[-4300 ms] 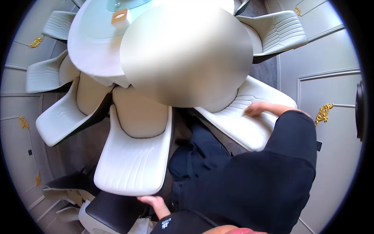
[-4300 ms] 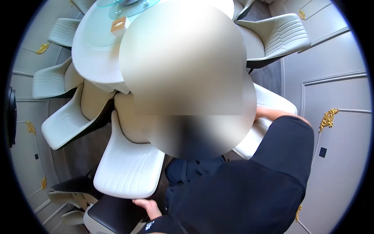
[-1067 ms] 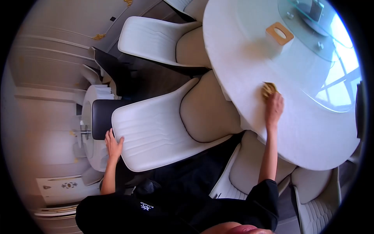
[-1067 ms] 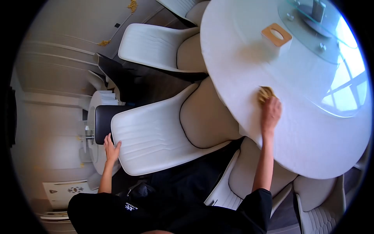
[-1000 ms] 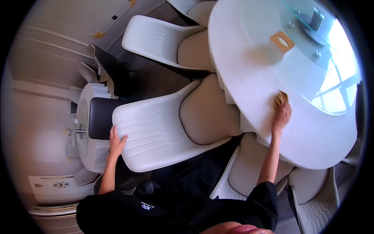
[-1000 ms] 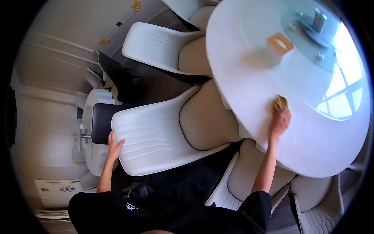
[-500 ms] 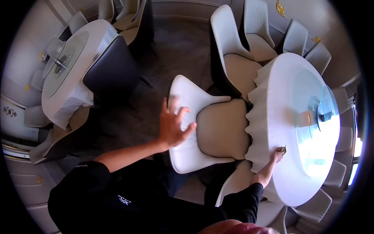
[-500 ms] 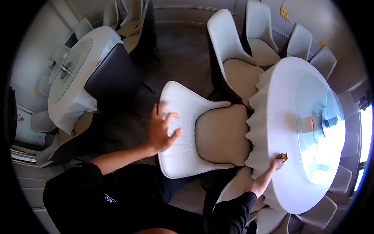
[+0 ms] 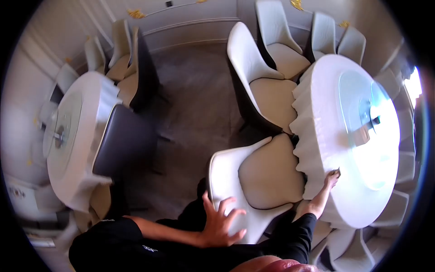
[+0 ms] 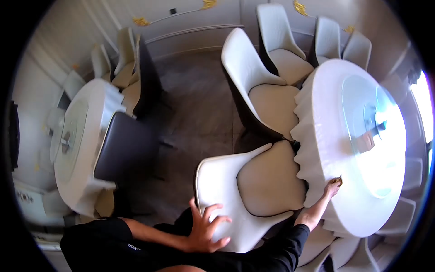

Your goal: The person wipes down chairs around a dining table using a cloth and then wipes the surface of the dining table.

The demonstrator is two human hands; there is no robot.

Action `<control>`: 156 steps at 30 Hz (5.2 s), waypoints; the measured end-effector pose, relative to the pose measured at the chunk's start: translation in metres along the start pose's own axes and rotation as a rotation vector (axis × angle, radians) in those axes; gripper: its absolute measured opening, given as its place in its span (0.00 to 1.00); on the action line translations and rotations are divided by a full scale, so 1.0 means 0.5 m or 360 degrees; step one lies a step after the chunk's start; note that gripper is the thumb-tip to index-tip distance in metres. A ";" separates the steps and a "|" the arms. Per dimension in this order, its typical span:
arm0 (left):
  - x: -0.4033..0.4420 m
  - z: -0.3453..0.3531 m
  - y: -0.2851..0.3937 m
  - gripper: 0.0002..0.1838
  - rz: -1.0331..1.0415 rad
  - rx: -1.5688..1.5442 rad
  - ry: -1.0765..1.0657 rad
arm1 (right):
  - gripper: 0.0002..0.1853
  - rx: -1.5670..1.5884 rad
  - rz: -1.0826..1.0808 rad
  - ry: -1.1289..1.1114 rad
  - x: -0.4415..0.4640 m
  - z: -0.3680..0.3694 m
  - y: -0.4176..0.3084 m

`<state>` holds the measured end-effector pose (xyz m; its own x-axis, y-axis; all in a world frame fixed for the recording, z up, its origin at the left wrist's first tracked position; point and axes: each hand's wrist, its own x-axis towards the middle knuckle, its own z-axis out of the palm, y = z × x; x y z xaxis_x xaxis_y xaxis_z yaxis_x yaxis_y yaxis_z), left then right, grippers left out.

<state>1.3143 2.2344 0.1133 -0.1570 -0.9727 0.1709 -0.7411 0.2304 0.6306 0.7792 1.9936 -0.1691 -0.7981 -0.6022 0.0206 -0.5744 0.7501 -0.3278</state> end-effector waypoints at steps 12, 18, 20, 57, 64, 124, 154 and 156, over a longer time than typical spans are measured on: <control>0.533 -0.290 -0.317 0.07 -0.0337 -0.0255 -0.0546 | 0.18 -0.0046 -0.0099 0.0236 0.020 0.099 -0.294; 0.810 -0.360 -0.459 0.13 0.0093 0.0300 -0.0002 | 0.14 -0.0080 -0.0156 0.0624 -0.075 0.087 -0.416; 0.920 -0.363 -0.511 0.14 0.0451 0.0502 0.0143 | 0.14 -0.0050 0.0012 0.0559 -0.086 0.074 -0.453; 1.237 -0.201 -0.579 0.37 -0.0504 0.0092 -0.0162 | 0.10 -0.0013 -0.0607 0.0512 0.746 0.304 -1.141; 1.233 -0.211 -0.557 0.34 -0.0526 0.0200 -0.0205 | 0.19 0.0089 -0.0394 0.0420 0.353 0.187 -0.879; 2.851 -0.007 -0.780 0.38 -0.0584 0.0111 -0.0557 | 0.07 -0.0251 0.0022 0.0658 1.012 0.337 -1.351; 2.854 0.033 -0.789 0.28 -0.0235 0.0074 -0.0511 | 0.12 -0.0122 0.0348 0.0728 0.938 0.338 -1.337; 2.855 0.042 -0.785 0.25 -0.0103 -0.0038 -0.0469 | 0.13 -0.0179 0.0580 0.0619 0.748 0.327 -1.366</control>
<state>1.3673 0.7549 0.0940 -0.2950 -0.9508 -0.0950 -0.7408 0.1649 0.6511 0.9027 1.2112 -0.0917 -0.9454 -0.1679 0.2793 -0.2466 0.9289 -0.2762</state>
